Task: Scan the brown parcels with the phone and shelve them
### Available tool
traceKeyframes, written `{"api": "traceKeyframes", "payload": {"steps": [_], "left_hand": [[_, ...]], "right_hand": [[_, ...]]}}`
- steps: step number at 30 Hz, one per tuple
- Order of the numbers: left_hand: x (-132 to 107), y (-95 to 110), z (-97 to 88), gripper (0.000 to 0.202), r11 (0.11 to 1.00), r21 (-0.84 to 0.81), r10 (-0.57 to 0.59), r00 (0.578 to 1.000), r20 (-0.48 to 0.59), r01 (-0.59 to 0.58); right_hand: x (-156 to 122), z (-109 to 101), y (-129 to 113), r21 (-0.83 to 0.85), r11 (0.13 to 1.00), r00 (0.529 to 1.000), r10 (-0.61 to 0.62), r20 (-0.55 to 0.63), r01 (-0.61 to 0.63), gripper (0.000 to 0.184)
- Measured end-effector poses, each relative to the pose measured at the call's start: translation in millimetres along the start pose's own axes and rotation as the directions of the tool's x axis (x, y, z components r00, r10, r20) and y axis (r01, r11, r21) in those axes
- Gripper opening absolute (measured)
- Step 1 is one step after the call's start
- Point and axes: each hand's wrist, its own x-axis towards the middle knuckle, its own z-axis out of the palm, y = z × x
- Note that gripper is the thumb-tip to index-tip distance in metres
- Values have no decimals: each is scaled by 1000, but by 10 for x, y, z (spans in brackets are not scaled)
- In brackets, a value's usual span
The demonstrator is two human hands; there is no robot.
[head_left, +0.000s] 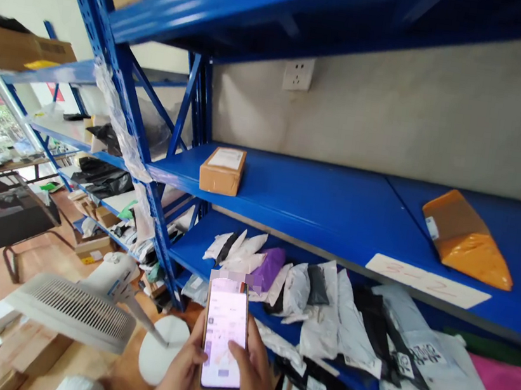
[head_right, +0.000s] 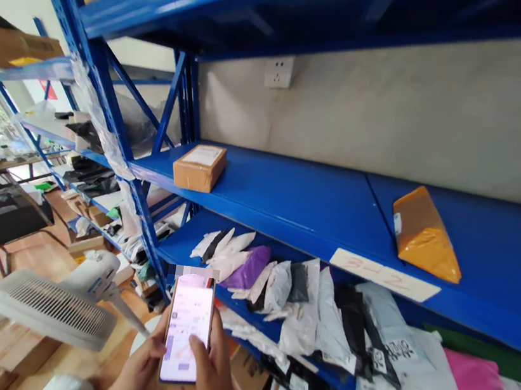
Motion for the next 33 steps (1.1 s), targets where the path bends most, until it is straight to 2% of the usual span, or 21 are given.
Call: {"api": "traceKeyframes", "payload": {"steps": [3,7,10,13,16,21,25,29,33], "left_hand": [[-1,52,83,86,998,57,8,993,-117,-1],[8,124,175,89,995,99,-10,984,-180,29],[1,138,184,89,995,95,-24,984,-174,41],[-12,119,135,87,989,141,-13,985,-171,38],[-12,104,94,87,982,189,13,988,-156,17],[1,109,100,86,975,222,61,988,-141,-29],[-7,111,102,84,978,208,58,986,-158,-24],[-23,125,137,86,983,182,39,981,-192,-4],[-35,134,178,91,992,125,-10,987,-158,30]], "right_hand": [[26,40,-160,24,1000,1000,14,25,-15,53],[38,87,-223,87,995,998,50,39,-53,52],[33,99,-179,65,997,999,38,-1,-38,49],[42,104,-130,-11,1000,999,-28,-26,28,49],[63,123,-123,-64,993,995,-100,-6,100,55],[91,175,-150,-41,984,985,-174,18,175,61],[75,177,-151,-37,985,985,-169,14,170,62],[32,136,-204,0,993,992,-115,41,115,60],[8,102,-256,12,998,996,-62,62,62,53]]}}
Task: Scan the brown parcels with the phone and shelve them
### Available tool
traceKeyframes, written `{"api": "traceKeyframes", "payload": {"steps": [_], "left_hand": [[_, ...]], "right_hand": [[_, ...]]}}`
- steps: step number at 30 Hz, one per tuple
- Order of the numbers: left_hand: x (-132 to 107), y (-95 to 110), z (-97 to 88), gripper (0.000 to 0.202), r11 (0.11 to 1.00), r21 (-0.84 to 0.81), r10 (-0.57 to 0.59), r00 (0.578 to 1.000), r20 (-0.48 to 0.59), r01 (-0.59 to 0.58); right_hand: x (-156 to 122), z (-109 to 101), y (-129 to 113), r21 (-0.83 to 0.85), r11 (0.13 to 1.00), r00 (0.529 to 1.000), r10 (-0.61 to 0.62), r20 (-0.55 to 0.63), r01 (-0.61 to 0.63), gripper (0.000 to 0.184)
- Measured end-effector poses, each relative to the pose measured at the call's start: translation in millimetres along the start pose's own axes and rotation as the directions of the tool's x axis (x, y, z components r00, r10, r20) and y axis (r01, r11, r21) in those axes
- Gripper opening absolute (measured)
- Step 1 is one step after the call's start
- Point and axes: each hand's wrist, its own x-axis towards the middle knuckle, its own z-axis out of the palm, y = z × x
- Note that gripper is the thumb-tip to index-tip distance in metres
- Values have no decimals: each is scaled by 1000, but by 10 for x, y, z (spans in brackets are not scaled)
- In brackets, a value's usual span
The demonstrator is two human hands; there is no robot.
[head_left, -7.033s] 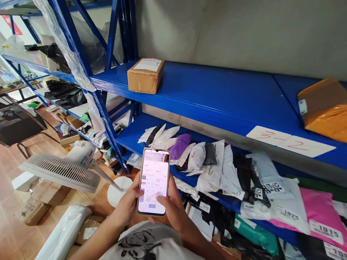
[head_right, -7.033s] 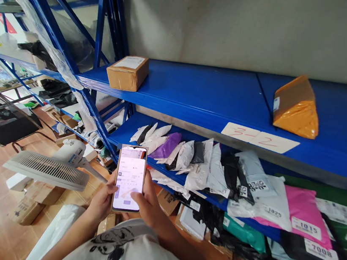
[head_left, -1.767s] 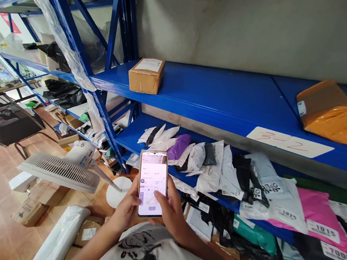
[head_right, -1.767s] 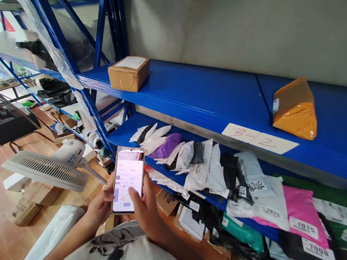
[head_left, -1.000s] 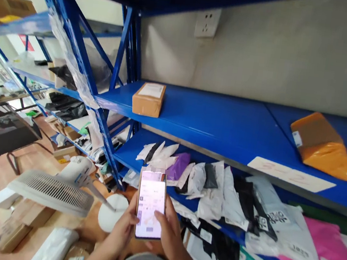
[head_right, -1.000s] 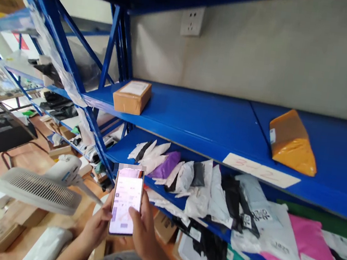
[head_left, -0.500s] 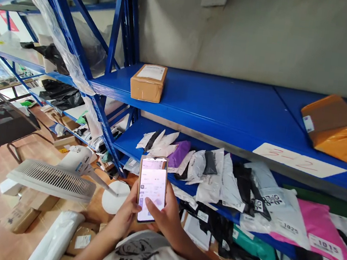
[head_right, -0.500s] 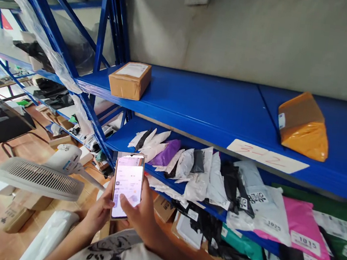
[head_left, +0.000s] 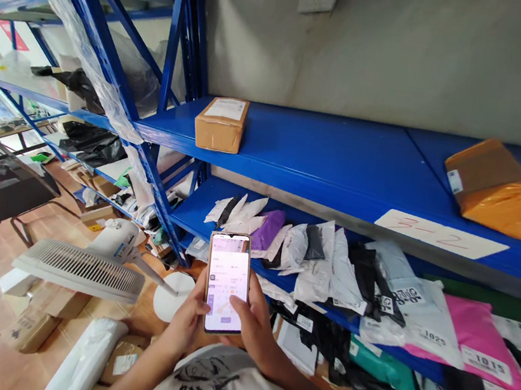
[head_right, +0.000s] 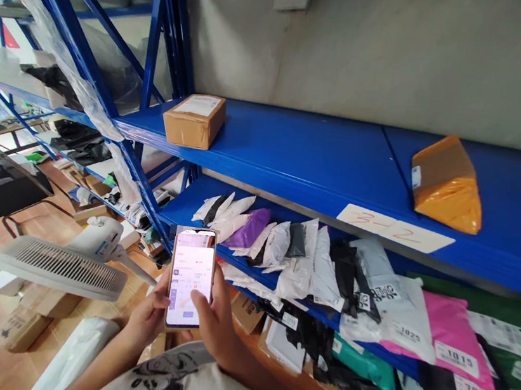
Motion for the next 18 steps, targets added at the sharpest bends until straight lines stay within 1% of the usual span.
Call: {"api": "traceKeyframes", "payload": {"steps": [3,6,11,15,18], "left_hand": [[-11,-4,6,92,1000,-18,3,1000,18,-3],[-18,-12,2,93,1000,0,3,1000,-5,-3],[-18,-61,-62,91,999,39,23,999,-30,-22],[-19,-89,-110,84,998,49,27,998,-48,-25],[-18,-60,-73,86,998,43,36,999,-41,-34]], "right_hand": [[-7,-11,35,49,998,1000,31,-8,-30,49],[-14,-16,80,58,998,999,39,-30,-38,46],[-9,20,33,-68,997,999,-49,-16,48,54],[0,67,28,-38,998,998,-50,-27,49,61],[4,72,65,-30,996,996,-82,-31,81,64]]}}
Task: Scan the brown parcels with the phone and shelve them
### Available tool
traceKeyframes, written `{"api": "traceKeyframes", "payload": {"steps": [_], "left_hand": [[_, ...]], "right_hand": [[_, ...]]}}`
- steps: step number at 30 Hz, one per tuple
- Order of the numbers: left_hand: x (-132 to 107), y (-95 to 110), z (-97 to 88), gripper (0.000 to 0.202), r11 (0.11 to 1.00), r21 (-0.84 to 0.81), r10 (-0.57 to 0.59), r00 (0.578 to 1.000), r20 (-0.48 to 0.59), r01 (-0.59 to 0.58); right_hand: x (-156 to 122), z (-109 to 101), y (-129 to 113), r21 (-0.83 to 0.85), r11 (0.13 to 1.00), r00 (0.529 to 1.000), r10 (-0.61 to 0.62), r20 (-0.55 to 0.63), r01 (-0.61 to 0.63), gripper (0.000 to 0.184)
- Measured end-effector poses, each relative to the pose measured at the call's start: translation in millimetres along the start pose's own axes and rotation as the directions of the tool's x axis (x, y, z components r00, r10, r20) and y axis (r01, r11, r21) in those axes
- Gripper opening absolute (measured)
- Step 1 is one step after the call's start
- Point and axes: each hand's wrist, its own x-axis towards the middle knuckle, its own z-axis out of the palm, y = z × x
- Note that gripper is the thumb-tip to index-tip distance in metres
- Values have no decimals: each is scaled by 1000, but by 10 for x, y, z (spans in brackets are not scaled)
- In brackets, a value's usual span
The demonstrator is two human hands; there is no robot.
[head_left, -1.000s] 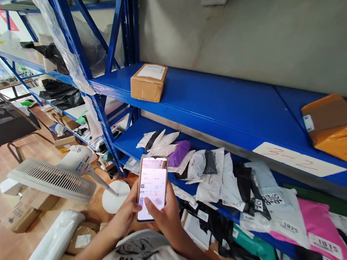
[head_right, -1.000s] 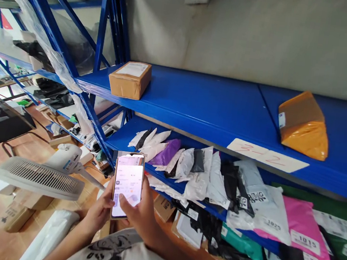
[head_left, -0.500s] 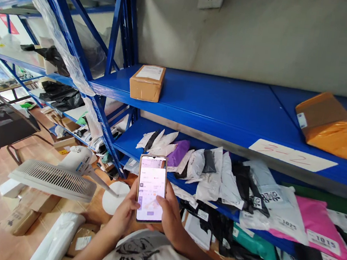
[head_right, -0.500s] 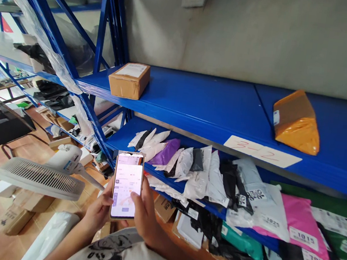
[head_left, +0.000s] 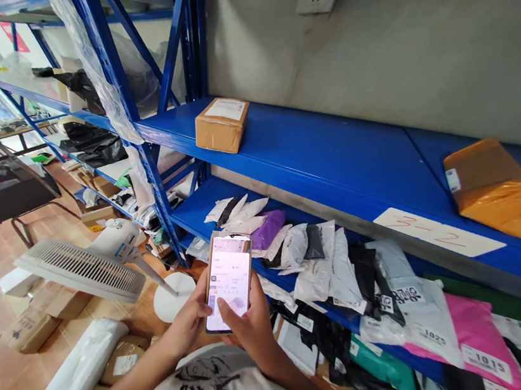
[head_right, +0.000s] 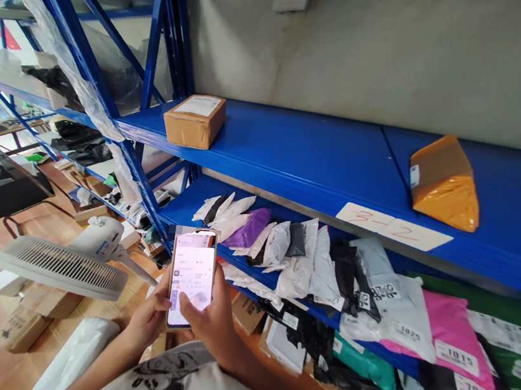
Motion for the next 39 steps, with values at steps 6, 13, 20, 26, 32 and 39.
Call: {"api": "traceKeyframes", "payload": {"steps": [6,13,20,26,32,39], "left_hand": [[2,67,78,90,1000,-11,1,999,40,0],[7,41,30,102,998,-27,-55,993,100,58],[-28,21,-23,97,997,35,-77,996,46,75],[-39,59,35,94,989,85,-126,991,32,123],[-33,59,49,94,994,39,-99,995,8,99],[3,29,62,72,999,34,2,999,-38,-1]], "right_hand": [[-7,-55,-24,57,997,997,44,68,-48,60],[-16,-87,-20,89,991,994,98,51,-103,48],[0,-236,-61,212,964,960,100,262,-159,68],[-24,-227,-95,203,959,951,136,279,-197,69],[-13,-154,-141,164,972,971,133,199,-167,59],[-50,-212,-102,169,970,964,131,233,-173,66]]}}
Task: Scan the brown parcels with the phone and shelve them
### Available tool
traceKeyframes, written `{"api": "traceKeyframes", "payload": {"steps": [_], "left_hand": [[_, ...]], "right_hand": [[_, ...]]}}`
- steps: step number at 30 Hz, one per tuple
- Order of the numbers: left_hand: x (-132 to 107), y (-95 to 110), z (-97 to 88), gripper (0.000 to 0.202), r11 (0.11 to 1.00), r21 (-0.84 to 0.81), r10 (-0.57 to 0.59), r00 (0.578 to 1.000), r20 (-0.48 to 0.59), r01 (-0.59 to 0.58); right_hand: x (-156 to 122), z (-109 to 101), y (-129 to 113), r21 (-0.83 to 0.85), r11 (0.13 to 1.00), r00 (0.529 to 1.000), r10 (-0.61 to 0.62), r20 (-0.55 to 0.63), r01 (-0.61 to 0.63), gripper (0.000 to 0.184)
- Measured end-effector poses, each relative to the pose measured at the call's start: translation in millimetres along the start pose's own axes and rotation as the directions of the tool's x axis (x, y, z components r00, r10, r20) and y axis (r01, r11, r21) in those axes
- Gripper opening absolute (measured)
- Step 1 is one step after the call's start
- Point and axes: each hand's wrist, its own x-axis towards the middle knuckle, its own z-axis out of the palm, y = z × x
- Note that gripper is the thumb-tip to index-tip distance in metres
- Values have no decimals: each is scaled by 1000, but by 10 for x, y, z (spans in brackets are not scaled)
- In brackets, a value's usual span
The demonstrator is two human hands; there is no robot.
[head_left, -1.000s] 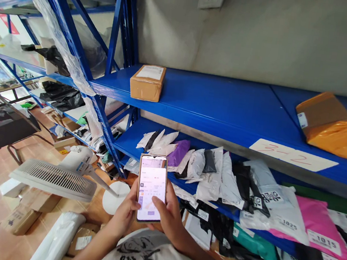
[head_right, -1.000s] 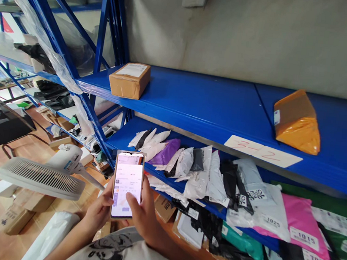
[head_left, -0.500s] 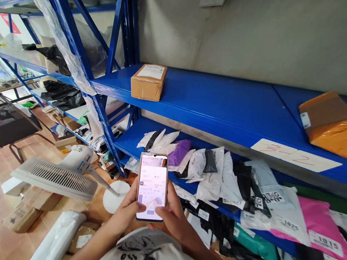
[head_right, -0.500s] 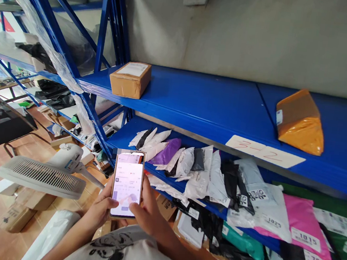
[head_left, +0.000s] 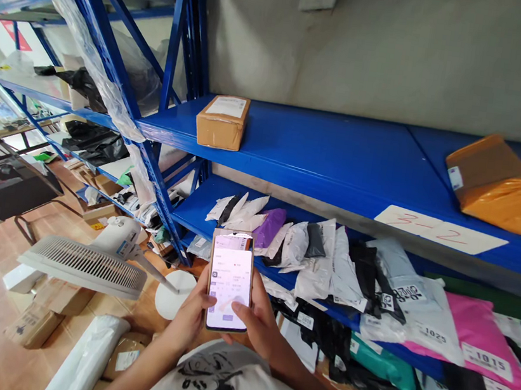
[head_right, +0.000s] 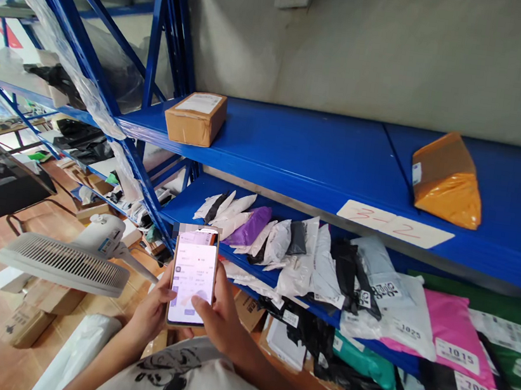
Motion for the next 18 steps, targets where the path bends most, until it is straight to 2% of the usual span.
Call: {"api": "traceKeyframes", "payload": {"steps": [2,5,9,11,14,18], "left_hand": [[-3,-4,13,69,1000,8,9,1000,-9,-9],[-20,-13,25,75,999,37,14,999,-36,-13],[-39,-12,36,85,990,80,-111,991,-74,117],[-37,-5,42,86,995,40,-91,995,-44,93],[-29,15,60,80,1000,-12,0,1000,-30,0],[-32,43,94,78,999,-32,-16,1000,-16,15]], "right_hand": [[-9,-8,8,-13,1000,1000,-10,-3,10,65],[-19,-12,4,-13,1000,1000,-16,-2,16,63],[-27,-12,8,-9,1000,1000,-22,11,22,60],[-28,-17,43,2,1000,1000,-9,-14,9,56],[-29,-34,130,5,1000,996,-8,-94,8,49],[-26,-37,186,13,1000,991,-21,-131,23,47]]}}
